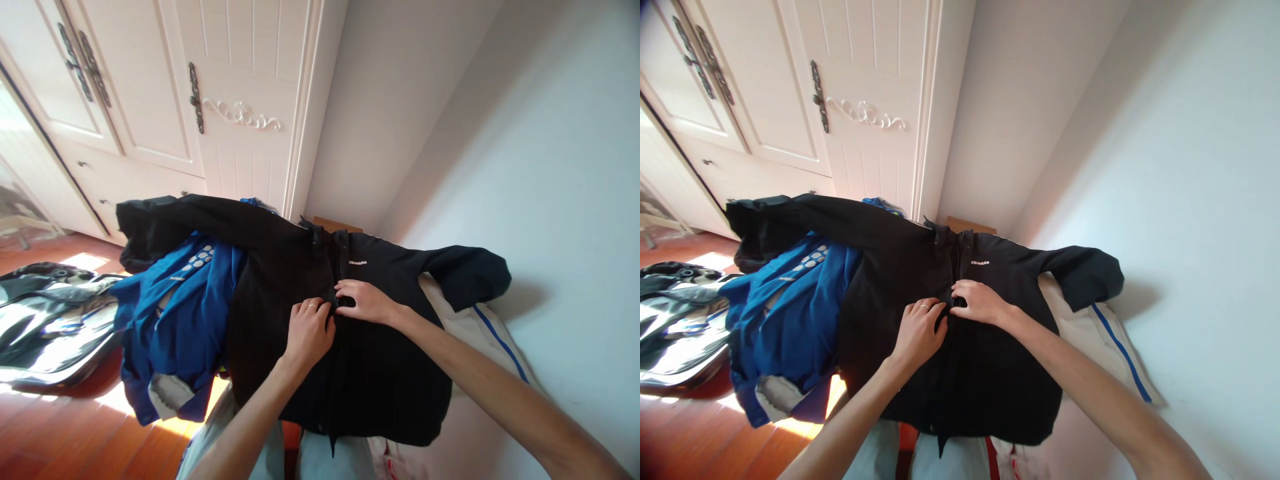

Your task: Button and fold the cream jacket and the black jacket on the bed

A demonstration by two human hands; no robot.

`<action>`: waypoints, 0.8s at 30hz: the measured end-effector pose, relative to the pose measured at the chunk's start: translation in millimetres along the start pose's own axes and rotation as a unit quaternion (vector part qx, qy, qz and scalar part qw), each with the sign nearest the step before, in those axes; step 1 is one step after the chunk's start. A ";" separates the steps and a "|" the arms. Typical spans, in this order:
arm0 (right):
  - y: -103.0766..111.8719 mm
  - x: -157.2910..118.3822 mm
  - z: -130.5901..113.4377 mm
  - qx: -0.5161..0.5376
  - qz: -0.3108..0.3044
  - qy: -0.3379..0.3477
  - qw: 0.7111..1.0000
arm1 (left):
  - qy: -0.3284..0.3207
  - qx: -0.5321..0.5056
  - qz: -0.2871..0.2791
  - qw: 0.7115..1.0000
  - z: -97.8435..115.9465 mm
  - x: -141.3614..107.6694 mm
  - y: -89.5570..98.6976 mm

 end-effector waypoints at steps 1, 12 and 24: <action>-1.6 -1.2 -0.2 -0.003 -0.003 0.000 1.000 | -0.002 0.003 0.006 1.000 1.9 -2.5 -0.7; -6.8 -12.9 5.8 -0.002 0.044 0.002 0.999 | 0.013 0.042 0.040 0.998 14.5 -15.6 -13.8; 0.5 22.0 23.9 -0.083 0.018 0.024 0.996 | -0.001 0.072 0.028 0.997 16.1 -20.2 -21.2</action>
Point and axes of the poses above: each hand's wrist, its own x-axis towards the middle knuckle, its own y-axis out of the back of the hand, z = x × y, the point moved 7 cm from there along x, towards the middle knuckle, and after that the axes turned 4 degrees about x, right-handed, at the moved point
